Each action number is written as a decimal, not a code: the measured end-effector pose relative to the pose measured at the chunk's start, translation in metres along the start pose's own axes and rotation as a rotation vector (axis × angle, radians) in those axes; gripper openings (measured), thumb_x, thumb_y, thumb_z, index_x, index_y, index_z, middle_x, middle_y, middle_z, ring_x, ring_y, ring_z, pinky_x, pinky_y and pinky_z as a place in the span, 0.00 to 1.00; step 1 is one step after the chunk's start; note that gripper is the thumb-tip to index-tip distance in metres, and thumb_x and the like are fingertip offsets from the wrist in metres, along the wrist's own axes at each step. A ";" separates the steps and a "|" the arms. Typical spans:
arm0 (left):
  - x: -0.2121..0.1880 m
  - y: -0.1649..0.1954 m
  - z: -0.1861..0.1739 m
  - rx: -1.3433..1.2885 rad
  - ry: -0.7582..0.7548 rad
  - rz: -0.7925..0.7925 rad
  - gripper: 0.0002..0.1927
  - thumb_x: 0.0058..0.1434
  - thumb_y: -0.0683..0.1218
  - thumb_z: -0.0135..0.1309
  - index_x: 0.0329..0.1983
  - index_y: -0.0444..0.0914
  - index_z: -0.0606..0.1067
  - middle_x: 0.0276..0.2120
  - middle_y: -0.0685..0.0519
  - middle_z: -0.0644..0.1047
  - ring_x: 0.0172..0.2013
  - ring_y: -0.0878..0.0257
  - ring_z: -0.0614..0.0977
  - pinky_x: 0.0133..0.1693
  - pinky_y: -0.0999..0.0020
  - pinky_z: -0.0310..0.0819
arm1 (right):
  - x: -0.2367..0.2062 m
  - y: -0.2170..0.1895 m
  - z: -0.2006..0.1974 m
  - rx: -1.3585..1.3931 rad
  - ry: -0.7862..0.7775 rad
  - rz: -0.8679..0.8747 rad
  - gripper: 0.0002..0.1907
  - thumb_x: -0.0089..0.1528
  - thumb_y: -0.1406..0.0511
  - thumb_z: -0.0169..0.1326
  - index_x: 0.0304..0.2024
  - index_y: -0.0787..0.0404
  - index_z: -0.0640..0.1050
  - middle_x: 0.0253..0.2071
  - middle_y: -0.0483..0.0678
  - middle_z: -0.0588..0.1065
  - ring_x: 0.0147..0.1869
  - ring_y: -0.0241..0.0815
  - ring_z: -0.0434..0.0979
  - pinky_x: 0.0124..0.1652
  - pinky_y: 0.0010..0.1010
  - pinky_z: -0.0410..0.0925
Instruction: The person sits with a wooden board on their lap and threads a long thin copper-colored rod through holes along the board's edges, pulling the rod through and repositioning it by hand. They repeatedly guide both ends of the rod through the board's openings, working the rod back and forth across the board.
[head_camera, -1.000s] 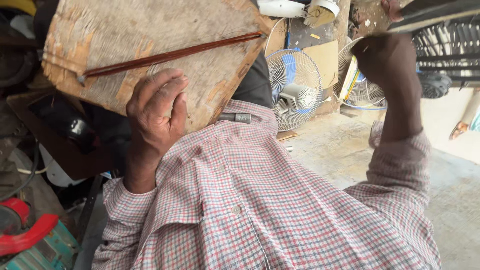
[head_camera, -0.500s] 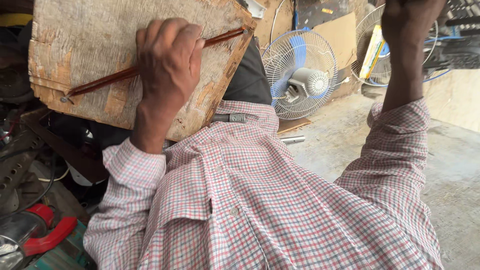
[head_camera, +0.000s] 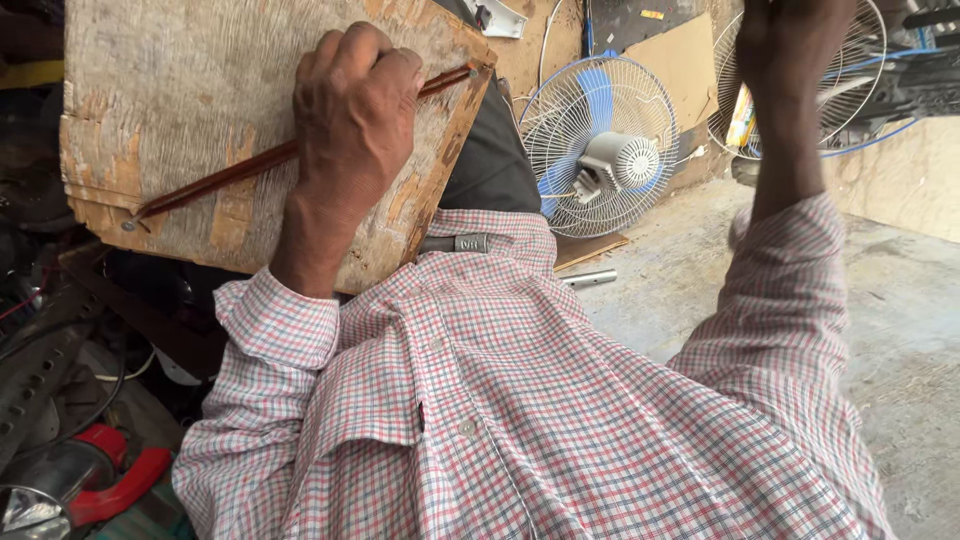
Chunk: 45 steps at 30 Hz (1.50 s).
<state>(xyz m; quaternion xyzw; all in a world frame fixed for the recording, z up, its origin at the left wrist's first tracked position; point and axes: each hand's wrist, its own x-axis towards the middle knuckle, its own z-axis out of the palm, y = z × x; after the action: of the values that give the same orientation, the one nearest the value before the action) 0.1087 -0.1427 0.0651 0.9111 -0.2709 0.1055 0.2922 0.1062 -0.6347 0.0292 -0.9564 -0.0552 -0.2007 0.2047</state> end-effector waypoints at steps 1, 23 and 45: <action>0.000 0.001 0.000 -0.017 0.016 0.001 0.05 0.72 0.44 0.61 0.46 0.37 0.81 0.37 0.52 0.76 0.40 0.57 0.76 0.43 0.58 0.72 | -0.003 -0.003 0.000 -0.015 -0.007 -0.054 0.06 0.67 0.74 0.59 0.34 0.66 0.77 0.26 0.50 0.72 0.26 0.46 0.69 0.28 0.35 0.58; 0.072 0.064 0.074 0.413 -0.137 0.104 0.09 0.59 0.44 0.54 0.23 0.39 0.77 0.33 0.50 0.71 0.37 0.57 0.71 0.43 0.57 0.64 | 0.041 -0.046 -0.027 -0.119 0.152 0.040 0.01 0.65 0.71 0.65 0.39 0.62 0.84 0.32 0.51 0.79 0.34 0.47 0.80 0.35 0.35 0.70; -0.131 0.015 -0.037 -0.989 0.310 -0.446 0.05 0.66 0.39 0.63 0.43 0.35 0.80 0.50 0.47 0.79 0.42 0.63 0.80 0.42 0.67 0.77 | 0.121 -0.356 -0.048 0.155 -0.355 -1.104 0.06 0.54 0.66 0.70 0.31 0.57 0.84 0.27 0.43 0.72 0.33 0.41 0.71 0.49 0.43 0.67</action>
<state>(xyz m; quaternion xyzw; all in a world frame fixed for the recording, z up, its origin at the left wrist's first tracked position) -0.0103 -0.0745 0.0560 0.6747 -0.0429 0.0340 0.7361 0.1326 -0.3282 0.2501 -0.7873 -0.5932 -0.1099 0.1271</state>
